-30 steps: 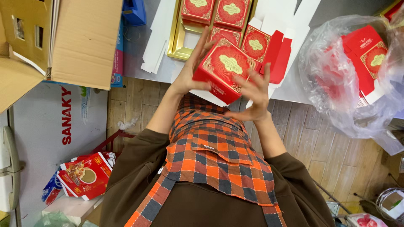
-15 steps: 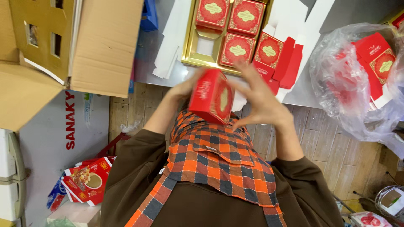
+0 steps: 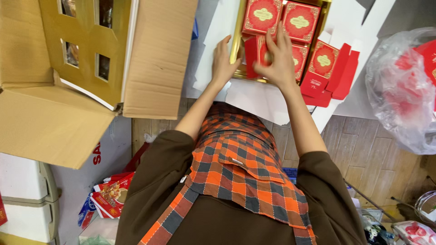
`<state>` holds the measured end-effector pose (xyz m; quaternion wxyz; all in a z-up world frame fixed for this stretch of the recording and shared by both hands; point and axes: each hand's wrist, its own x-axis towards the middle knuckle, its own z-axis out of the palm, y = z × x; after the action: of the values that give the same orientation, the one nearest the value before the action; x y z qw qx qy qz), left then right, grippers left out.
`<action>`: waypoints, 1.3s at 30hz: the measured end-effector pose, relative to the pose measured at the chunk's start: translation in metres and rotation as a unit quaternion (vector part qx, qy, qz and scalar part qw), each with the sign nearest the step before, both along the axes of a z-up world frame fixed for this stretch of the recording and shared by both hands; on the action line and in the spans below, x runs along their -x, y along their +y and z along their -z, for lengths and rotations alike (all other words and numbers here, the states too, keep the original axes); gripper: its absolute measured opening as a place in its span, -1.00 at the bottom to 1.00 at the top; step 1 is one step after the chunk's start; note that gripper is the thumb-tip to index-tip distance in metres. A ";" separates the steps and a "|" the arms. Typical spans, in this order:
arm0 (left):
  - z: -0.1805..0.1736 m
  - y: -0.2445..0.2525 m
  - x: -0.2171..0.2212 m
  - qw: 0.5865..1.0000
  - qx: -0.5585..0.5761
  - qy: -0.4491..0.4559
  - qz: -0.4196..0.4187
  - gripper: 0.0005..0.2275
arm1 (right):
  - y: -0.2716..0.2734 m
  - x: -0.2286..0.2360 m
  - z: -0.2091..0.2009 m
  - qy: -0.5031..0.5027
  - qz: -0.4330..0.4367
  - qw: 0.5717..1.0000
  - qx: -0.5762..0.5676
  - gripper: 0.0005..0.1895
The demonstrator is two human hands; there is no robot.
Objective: The person assembles a gold-colored cardboard tray by folding its sides and inserting a white backing sheet. They then fold several red rectangular boxes and place them into the compartments of the tray. Finally, they place a white lid on top of the filled tray.
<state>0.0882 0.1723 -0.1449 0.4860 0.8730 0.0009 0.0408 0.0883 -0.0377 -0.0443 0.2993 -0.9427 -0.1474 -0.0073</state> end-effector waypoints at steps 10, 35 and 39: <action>0.068 -0.003 -0.011 0.996 0.082 -0.012 0.027 -0.28 | 0.069 -0.009 0.048 -0.047 0.113 0.988 0.089 -0.22; 0.068 -0.004 -0.007 0.999 0.019 -0.003 0.030 -0.49 | 0.082 -0.012 0.088 -0.099 0.146 0.981 0.083 -0.24; 0.063 0.009 -0.015 0.996 0.055 0.013 0.069 -0.52 | 0.059 -0.017 0.068 0.043 0.037 0.996 0.074 -0.19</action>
<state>0.1030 0.1817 -0.2078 0.5352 0.8432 -0.0507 -0.0038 0.1051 0.0208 -0.1126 0.2342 -0.9665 -0.1000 0.0335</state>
